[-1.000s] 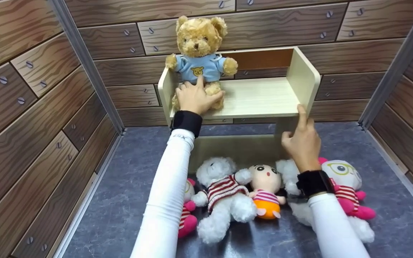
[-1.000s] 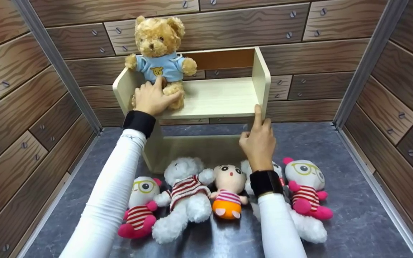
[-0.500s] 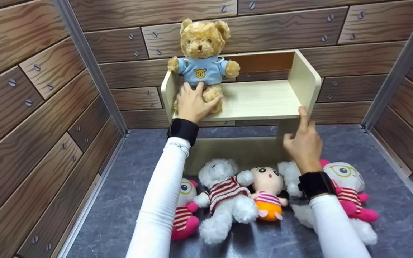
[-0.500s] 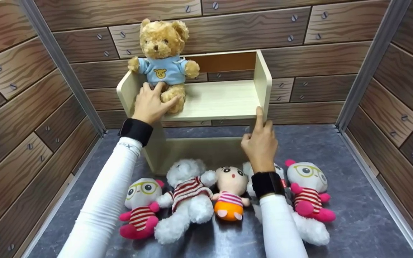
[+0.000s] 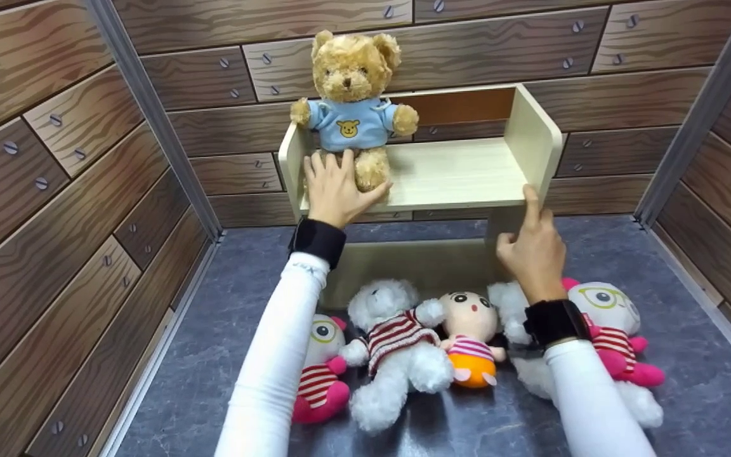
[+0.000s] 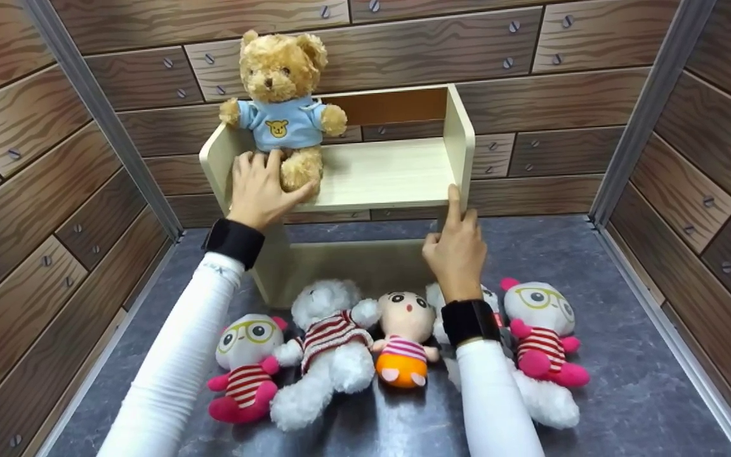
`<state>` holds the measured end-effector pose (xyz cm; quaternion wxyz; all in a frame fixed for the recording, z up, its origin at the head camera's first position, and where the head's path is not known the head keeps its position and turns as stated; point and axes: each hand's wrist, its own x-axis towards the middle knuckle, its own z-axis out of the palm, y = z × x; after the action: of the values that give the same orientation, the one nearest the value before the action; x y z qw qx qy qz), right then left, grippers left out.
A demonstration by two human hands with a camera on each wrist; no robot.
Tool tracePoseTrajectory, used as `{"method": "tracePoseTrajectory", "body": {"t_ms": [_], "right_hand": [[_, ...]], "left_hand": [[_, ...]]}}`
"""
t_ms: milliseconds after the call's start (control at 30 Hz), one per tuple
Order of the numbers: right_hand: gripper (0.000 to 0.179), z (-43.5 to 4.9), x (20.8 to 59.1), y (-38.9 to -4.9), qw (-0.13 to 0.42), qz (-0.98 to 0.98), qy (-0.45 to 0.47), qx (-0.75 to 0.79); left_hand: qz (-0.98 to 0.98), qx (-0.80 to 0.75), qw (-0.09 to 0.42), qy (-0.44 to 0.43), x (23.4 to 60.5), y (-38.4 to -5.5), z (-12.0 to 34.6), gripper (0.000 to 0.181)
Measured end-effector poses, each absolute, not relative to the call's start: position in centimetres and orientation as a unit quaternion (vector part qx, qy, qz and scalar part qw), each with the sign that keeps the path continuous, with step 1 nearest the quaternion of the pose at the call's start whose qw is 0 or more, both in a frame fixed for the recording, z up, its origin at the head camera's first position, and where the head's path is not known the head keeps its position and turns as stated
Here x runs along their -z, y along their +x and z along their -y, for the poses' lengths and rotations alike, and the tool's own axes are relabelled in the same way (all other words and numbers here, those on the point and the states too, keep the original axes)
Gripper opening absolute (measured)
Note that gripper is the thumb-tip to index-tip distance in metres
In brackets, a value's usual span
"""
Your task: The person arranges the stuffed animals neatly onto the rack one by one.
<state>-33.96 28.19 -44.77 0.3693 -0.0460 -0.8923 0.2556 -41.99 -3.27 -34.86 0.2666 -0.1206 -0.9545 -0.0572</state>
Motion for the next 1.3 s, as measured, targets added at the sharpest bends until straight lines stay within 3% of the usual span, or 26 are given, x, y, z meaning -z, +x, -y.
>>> {"method": "tracePoseTrajectory", "body": {"t_ms": [333, 633, 1000, 1300], "right_hand": [[0.086, -28.3, 44.7, -33.9, 0.361, 0.895, -0.045, -0.256], [0.089, -27.9, 44.0, -33.4, 0.311, 0.91, -0.06, -0.268], [0.102, -27.1, 44.2, -32.2, 0.281, 0.911, -0.081, -0.291], [0.116, -23.9, 44.7, -30.6, 0.257, 0.911, -0.093, -0.31]], "left_hand": [[0.945, 0.065, 0.256, -0.193, 35.8, -41.3, 4.6, 0.097], [0.953, 0.018, 0.214, -0.215, 35.6, -41.0, 5.9, 0.117], [0.939, 0.005, 0.282, -0.197, 36.9, -41.8, 5.4, 0.089], [0.936, 0.016, 0.29, -0.198, 37.4, -41.7, 5.8, 0.079]]}}
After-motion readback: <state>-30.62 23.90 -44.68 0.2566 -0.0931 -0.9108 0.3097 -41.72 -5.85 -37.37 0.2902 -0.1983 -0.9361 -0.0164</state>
